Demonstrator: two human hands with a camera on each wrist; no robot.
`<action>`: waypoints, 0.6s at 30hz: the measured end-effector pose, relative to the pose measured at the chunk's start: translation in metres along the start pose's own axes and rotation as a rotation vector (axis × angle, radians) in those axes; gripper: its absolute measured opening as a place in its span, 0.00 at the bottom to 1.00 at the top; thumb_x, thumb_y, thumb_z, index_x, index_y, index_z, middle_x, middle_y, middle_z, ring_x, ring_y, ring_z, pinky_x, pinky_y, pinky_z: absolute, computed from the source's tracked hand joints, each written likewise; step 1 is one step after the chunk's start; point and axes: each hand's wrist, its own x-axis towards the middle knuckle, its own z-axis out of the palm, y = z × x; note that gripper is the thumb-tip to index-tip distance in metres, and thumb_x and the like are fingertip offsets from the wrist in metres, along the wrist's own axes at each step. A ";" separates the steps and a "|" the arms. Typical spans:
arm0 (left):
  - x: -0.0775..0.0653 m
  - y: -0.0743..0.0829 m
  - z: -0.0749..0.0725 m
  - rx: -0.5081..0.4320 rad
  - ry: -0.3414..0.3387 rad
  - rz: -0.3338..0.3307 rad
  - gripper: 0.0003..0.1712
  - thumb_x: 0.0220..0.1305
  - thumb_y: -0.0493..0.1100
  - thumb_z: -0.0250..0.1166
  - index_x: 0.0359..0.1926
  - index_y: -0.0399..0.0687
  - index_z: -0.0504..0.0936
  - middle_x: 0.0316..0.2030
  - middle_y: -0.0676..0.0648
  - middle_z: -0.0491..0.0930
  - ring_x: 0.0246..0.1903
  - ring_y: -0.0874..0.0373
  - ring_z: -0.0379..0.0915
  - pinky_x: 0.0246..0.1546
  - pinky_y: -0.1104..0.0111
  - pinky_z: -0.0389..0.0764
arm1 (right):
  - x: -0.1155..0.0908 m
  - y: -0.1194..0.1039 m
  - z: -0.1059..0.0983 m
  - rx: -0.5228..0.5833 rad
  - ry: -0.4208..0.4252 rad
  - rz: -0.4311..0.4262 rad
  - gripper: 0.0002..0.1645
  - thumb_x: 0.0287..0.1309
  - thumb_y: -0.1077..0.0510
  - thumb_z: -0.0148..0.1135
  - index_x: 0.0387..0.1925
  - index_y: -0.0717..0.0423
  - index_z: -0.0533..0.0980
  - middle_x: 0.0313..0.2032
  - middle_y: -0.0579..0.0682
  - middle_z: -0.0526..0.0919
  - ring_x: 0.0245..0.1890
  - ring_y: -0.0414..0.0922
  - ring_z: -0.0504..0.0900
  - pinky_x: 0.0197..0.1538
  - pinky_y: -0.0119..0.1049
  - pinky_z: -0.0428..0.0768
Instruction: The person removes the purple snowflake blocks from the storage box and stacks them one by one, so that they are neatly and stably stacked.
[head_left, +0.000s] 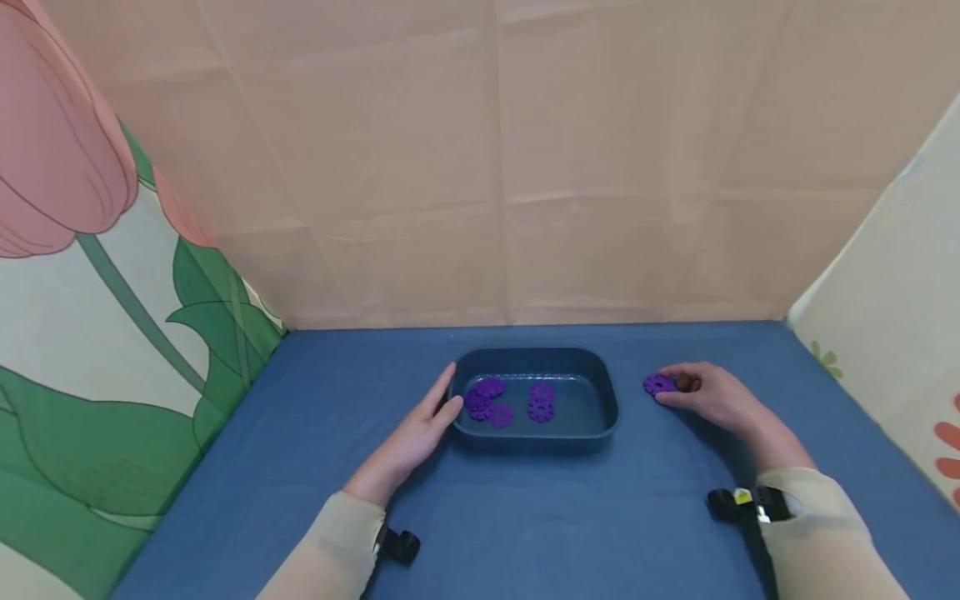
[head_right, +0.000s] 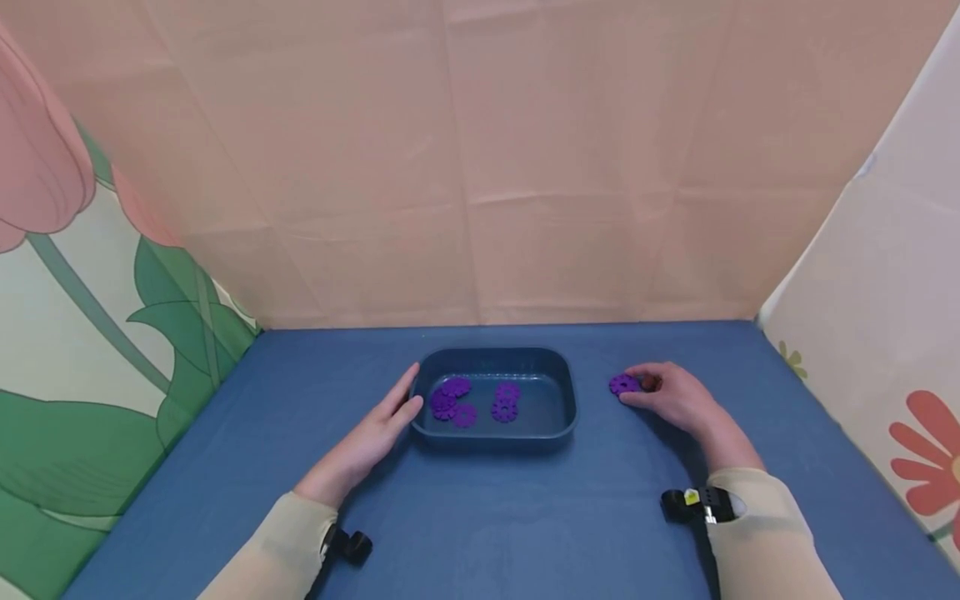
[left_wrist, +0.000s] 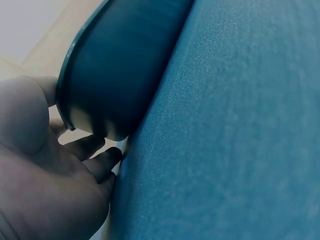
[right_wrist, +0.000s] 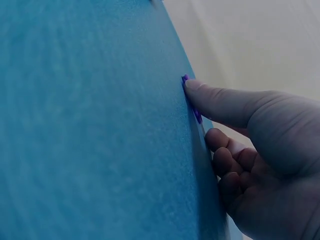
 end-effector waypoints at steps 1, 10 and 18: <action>0.000 0.000 0.000 0.001 0.001 0.000 0.36 0.69 0.71 0.50 0.72 0.93 0.42 0.77 0.68 0.38 0.78 0.59 0.29 0.76 0.46 0.39 | 0.000 0.000 0.000 -0.003 -0.001 0.002 0.36 0.59 0.38 0.68 0.60 0.57 0.77 0.44 0.58 0.78 0.40 0.51 0.73 0.38 0.37 0.69; -0.003 0.001 0.001 0.022 0.013 0.025 0.37 0.64 0.77 0.49 0.70 0.97 0.42 0.75 0.74 0.40 0.78 0.61 0.31 0.76 0.45 0.40 | 0.001 -0.002 0.001 0.004 -0.014 0.047 0.38 0.58 0.37 0.68 0.62 0.57 0.75 0.48 0.61 0.77 0.43 0.53 0.73 0.39 0.38 0.70; -0.003 0.002 0.001 0.023 0.014 0.031 0.38 0.64 0.77 0.49 0.70 0.96 0.42 0.75 0.73 0.39 0.78 0.61 0.31 0.76 0.46 0.40 | 0.001 -0.001 0.001 0.015 -0.019 0.075 0.37 0.60 0.37 0.67 0.62 0.56 0.74 0.47 0.59 0.75 0.44 0.53 0.72 0.39 0.38 0.69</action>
